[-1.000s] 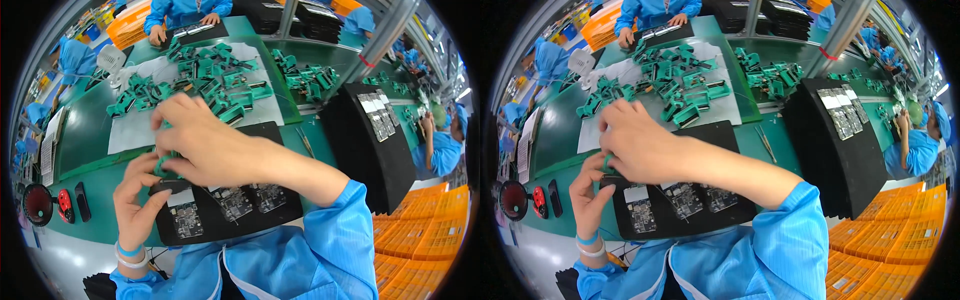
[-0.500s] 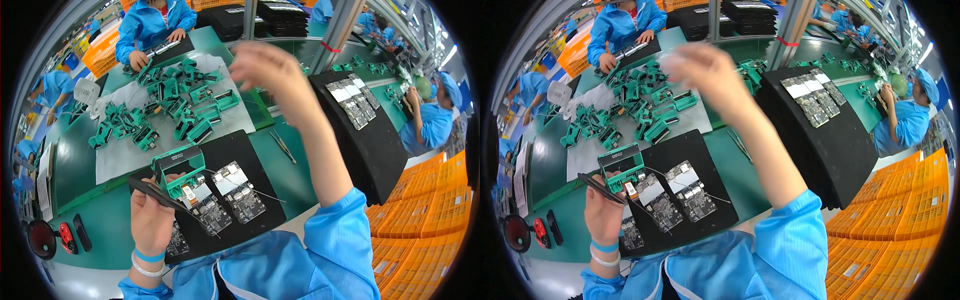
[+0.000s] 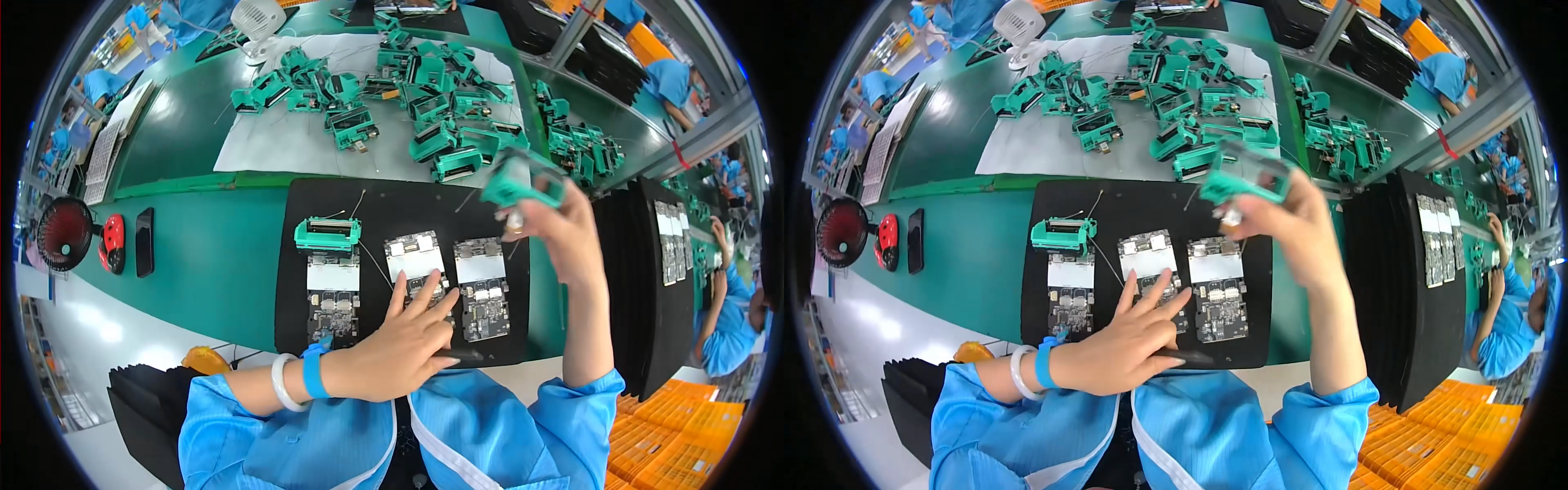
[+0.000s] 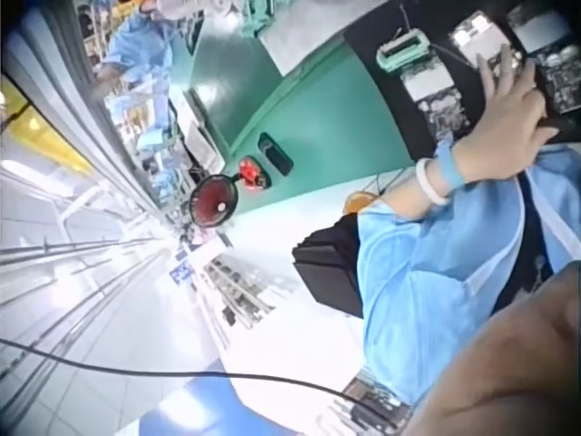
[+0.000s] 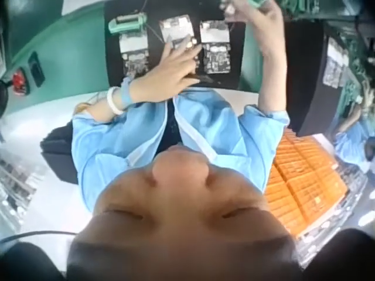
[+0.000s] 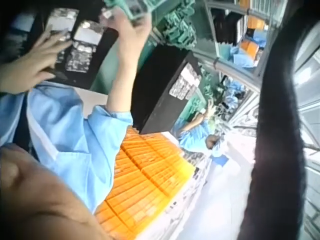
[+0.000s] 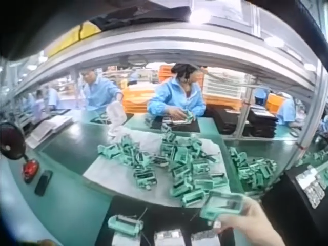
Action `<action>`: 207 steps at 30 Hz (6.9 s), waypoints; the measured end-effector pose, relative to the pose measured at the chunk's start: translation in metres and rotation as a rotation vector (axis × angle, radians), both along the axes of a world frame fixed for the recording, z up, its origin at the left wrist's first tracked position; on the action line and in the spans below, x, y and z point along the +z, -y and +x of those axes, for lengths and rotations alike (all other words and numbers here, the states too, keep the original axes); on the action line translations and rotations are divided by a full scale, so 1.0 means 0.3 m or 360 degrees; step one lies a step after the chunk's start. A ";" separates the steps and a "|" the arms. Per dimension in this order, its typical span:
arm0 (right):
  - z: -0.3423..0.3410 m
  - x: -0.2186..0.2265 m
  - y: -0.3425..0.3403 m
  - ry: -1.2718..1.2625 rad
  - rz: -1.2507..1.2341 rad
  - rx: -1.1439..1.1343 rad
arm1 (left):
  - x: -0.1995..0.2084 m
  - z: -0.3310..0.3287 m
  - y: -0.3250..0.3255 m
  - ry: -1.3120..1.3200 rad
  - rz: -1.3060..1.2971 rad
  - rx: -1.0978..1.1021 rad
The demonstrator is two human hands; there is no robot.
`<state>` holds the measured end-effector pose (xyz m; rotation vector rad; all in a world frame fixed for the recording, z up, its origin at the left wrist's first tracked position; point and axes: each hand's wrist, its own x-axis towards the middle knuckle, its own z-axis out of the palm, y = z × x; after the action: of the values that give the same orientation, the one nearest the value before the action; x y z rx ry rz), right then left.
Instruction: The person assembles electronic components and modules onto printed circuit boards by hand at an industrial assembly line station.
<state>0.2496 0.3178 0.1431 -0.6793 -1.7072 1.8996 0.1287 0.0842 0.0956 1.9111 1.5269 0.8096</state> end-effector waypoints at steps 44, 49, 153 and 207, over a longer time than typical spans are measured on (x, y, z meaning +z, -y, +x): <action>-0.219 -0.249 0.127 0.0266 0.0664 0.0479 | 0.010 -0.130 -0.022 -0.0779 0.0700 0.0461; -0.223 -0.277 0.127 0.0127 0.0804 0.0350 | -0.006 -0.116 -0.030 -0.0915 0.0709 0.0443; 0.076 -0.219 0.016 0.0360 0.0545 0.0166 | 0.018 -0.067 -0.153 -0.0137 -0.0253 -0.0816; 0.078 -0.246 0.037 0.0184 0.0880 0.0044 | -0.056 0.042 -0.244 -0.0904 0.1076 0.0145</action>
<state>0.2729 0.3066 0.0695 -0.5500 -2.1909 1.3201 0.1413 0.1575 0.0788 2.7607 1.8235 0.9584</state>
